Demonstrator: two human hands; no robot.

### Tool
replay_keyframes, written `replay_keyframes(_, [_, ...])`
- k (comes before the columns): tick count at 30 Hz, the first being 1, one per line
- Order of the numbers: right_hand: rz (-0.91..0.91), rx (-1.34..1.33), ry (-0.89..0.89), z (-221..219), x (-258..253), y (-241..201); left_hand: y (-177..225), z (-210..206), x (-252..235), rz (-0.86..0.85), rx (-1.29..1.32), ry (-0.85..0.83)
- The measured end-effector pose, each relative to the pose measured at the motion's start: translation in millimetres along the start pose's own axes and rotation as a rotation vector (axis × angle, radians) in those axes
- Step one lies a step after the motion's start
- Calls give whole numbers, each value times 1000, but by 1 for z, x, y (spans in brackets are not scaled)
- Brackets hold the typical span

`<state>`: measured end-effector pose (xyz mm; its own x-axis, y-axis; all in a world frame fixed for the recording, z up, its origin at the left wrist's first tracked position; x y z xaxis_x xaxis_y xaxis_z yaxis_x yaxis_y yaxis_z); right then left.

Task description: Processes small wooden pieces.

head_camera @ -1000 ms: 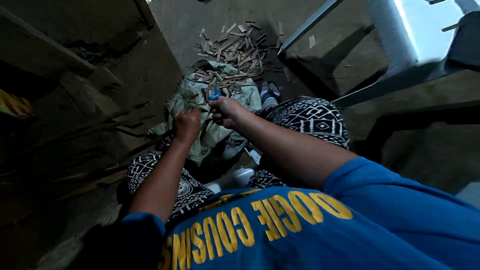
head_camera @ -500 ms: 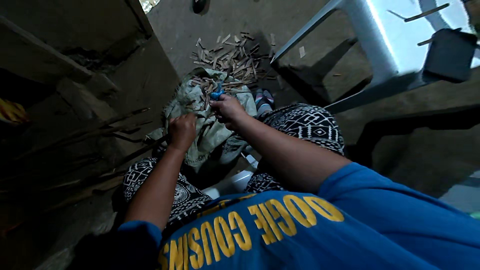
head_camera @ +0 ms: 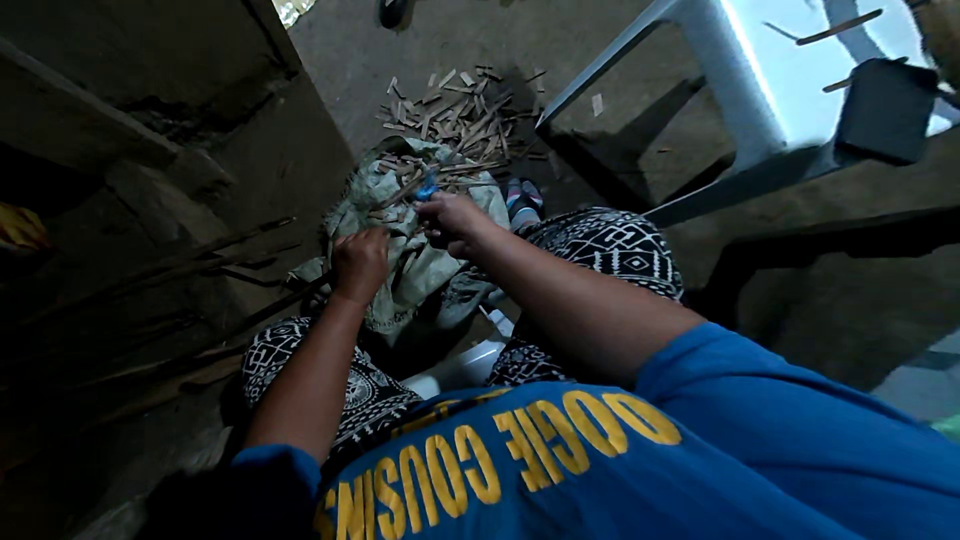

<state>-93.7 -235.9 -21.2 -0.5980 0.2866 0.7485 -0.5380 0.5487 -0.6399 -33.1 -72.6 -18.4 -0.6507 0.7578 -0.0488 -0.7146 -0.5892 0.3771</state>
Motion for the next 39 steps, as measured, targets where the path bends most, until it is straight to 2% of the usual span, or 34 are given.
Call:
replay_keyframes(3, [-59,-23,9,-4,0,3,-1,-1,1,-15,-7,25])
replay_keyframes(6, [-31,-107,87,5,-5,-2,1,1,1,-9,-5,29])
replay_keyframes(10, [-38,-174,89,6,-6,-5,-1,2,1,-11,-30,20])
replay_keyframes(14, [-4,-201,226,14,-7,-15,0,1,1,-9,-19,24])
replay_keyframes(17, [14,-202,250,17,-7,-21,-4,2,1,2,18,9])
replay_keyframes(20, [88,-250,292,24,-8,-28,-9,8,-1,84,56,-62])
replay_keyframes(24, [195,-304,343,44,-9,-48,-25,20,-3,278,136,-183])
replay_keyframes(27, [217,-178,250,44,-9,-45,-36,21,-5,382,223,-177])
replay_keyframes(31, [240,68,10,22,-1,-26,-36,20,-16,453,378,-228])
replay_keyframes(35, [136,67,-202,0,12,-7,-22,17,-29,419,450,-269])
replay_keyframes(39, [51,80,-289,-4,13,0,-16,12,-39,341,516,-305])
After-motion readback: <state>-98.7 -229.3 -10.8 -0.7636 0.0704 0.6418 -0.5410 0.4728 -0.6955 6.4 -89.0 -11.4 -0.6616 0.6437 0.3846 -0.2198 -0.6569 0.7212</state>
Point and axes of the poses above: each hand's wrist, its own x-axis away from the middle knuckle, its own z-axis out of the back of the hand, y = z × x, the point moved 2 cm from there along -x, towards the middle knuckle
